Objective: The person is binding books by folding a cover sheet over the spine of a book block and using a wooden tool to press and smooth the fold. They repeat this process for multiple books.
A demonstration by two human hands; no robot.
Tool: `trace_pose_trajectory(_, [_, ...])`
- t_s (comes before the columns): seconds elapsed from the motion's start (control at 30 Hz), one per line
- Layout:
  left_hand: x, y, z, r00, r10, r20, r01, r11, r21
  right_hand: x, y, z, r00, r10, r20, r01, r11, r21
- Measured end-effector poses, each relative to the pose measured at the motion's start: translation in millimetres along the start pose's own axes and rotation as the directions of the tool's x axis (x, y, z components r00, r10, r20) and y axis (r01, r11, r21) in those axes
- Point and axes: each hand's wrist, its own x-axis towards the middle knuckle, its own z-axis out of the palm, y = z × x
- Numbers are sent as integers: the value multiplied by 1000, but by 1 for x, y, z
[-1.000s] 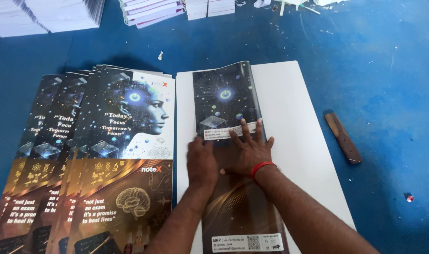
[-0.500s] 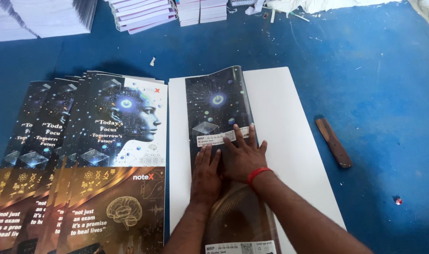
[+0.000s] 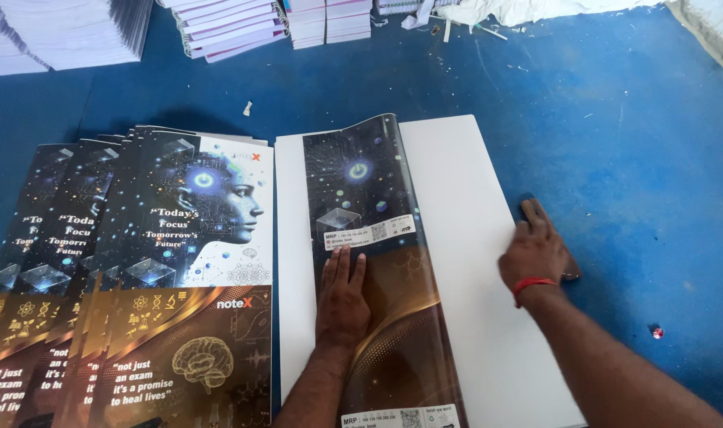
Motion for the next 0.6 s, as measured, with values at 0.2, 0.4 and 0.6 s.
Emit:
trace_pose_trajectory(0.2, [0, 1, -2, 1000, -11, 17, 11, 1000, 3, -10, 10, -24, 985, 155, 74, -161, 984, 81])
trace_pose_trajectory(0.4, [0, 0, 1, 1000, 2, 12, -2, 1000, 15, 0, 30, -21, 958, 275, 88, -286, 942, 178])
trace_pose_trajectory(0.6, [0, 1, 0, 1000, 3, -2, -3, 1000, 3, 26, 39, -16, 993, 122, 1, -113, 921, 374])
